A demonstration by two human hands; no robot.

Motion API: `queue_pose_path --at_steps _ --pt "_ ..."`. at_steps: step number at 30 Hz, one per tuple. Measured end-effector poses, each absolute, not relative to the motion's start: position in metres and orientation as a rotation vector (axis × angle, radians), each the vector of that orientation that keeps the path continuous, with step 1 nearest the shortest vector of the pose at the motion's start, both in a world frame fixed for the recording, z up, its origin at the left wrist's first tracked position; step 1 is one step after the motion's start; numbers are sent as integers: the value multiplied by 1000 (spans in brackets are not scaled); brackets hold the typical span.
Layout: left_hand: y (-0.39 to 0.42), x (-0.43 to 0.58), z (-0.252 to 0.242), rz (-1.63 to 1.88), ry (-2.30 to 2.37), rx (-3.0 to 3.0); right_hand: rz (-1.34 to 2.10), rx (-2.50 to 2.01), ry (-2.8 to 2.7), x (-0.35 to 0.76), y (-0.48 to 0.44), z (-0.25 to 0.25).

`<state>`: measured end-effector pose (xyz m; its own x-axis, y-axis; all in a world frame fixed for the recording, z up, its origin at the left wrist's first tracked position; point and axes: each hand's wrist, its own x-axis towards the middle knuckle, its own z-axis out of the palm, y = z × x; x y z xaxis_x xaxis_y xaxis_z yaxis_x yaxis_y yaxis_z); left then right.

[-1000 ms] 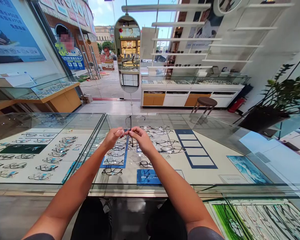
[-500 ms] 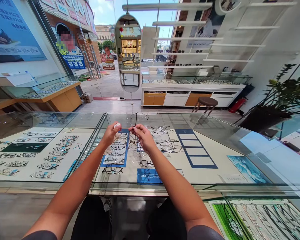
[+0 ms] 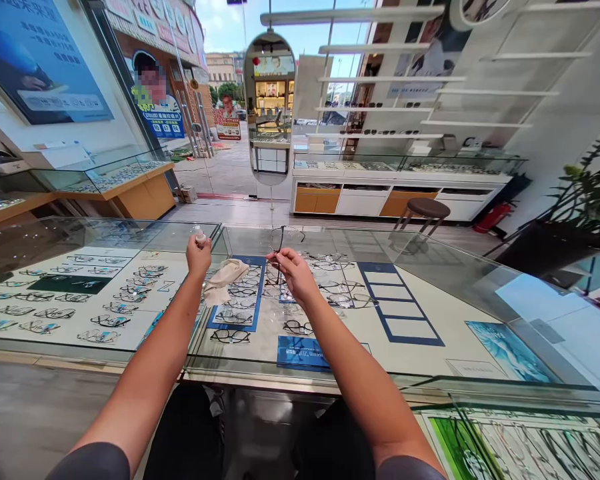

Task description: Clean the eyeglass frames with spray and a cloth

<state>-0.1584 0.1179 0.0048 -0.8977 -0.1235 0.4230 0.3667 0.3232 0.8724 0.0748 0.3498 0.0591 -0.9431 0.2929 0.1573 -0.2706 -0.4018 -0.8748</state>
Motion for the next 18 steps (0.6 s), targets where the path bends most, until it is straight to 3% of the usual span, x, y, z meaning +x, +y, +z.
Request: queue_pose_path --at_steps 18 --pt "95 -165 2 -1396 -2313 296 2378 -71 -1489 73 349 56"
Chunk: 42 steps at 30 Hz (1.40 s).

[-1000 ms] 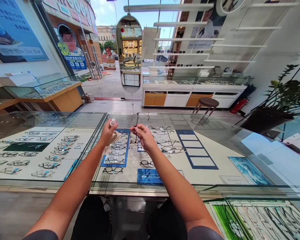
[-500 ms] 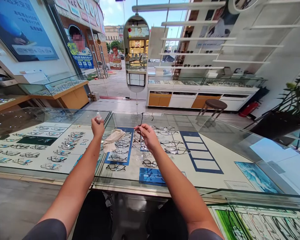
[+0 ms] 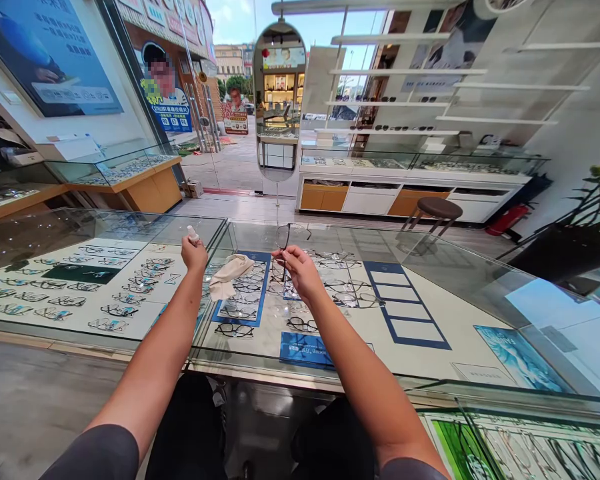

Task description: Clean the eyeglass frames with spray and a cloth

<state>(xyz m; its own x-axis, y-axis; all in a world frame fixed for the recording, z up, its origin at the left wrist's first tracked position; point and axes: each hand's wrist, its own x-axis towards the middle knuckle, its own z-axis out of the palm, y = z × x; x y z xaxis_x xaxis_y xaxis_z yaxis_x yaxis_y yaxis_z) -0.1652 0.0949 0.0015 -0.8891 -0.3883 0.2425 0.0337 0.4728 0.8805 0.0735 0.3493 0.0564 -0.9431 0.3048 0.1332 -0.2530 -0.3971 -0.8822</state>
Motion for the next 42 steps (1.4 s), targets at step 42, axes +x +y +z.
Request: queue_pose_path --at_steps 42 --pt "152 -69 76 -2727 -2072 -701 2328 -68 -1503 79 355 67"
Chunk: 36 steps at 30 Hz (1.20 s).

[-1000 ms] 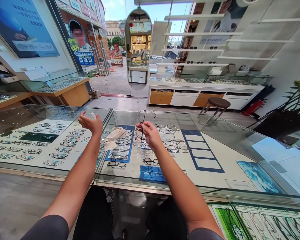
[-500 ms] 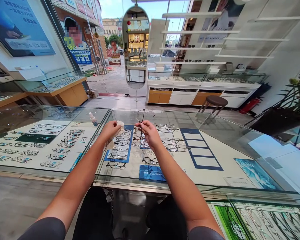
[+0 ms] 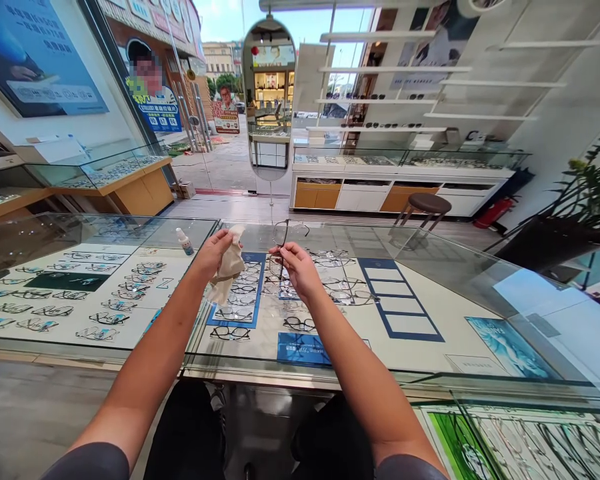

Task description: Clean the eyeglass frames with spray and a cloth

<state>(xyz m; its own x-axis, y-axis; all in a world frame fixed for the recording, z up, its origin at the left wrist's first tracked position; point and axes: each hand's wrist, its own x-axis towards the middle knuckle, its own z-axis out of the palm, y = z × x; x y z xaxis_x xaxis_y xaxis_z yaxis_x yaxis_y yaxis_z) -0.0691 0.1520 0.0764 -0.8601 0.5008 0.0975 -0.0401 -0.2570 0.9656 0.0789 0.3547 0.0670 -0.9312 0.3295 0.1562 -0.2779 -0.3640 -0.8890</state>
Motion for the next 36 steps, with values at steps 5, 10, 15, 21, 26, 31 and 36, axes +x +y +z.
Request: queue_pose_path --at_steps 5,10,15,21,26,31,36 --pt "154 -51 84 2033 1654 800 2325 -59 -1497 78 355 66" --pt "156 -44 83 1883 1710 973 2305 -46 -1492 78 355 69" --pt "159 -46 75 1784 1909 1104 2293 -50 -1464 80 354 71" --pt "158 -34 85 1635 2055 1366 2295 -35 -1486 80 350 71" --pt "159 -25 86 1520 2072 1368 2318 -21 -1531 81 347 69" --pt "162 -23 84 1669 2084 1280 2341 -30 -1555 80 343 65" --pt "162 -19 87 1574 2104 1330 2365 -25 -1582 80 340 65"
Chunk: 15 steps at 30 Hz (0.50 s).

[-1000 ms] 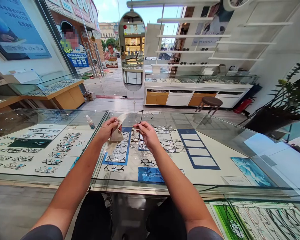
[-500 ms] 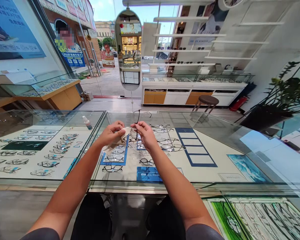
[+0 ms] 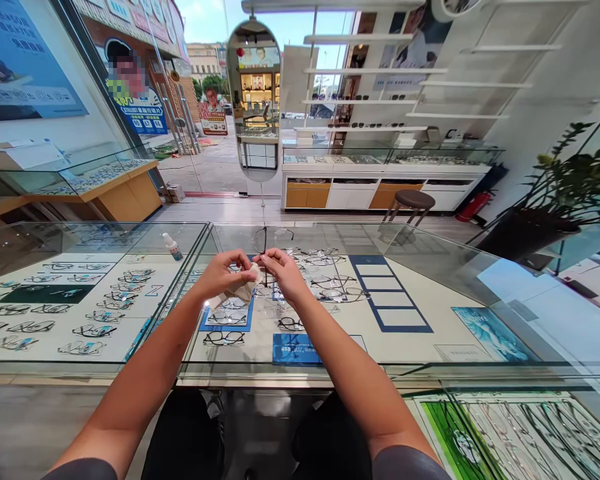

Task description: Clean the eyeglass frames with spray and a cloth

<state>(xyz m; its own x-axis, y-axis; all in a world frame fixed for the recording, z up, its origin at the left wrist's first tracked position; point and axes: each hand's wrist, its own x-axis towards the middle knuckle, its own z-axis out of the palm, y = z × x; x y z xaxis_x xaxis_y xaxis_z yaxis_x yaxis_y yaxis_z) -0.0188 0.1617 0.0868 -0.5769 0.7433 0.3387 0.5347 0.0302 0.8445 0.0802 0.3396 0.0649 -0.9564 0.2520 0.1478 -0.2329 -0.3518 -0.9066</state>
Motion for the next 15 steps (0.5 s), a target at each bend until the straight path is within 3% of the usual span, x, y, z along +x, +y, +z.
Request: queue_pose_path --at_steps 8,15 --pt "167 -15 85 1565 2206 1571 2382 -45 -1590 82 336 66" --pt "167 -8 76 1634 2579 1493 2424 -48 -1450 84 334 69"
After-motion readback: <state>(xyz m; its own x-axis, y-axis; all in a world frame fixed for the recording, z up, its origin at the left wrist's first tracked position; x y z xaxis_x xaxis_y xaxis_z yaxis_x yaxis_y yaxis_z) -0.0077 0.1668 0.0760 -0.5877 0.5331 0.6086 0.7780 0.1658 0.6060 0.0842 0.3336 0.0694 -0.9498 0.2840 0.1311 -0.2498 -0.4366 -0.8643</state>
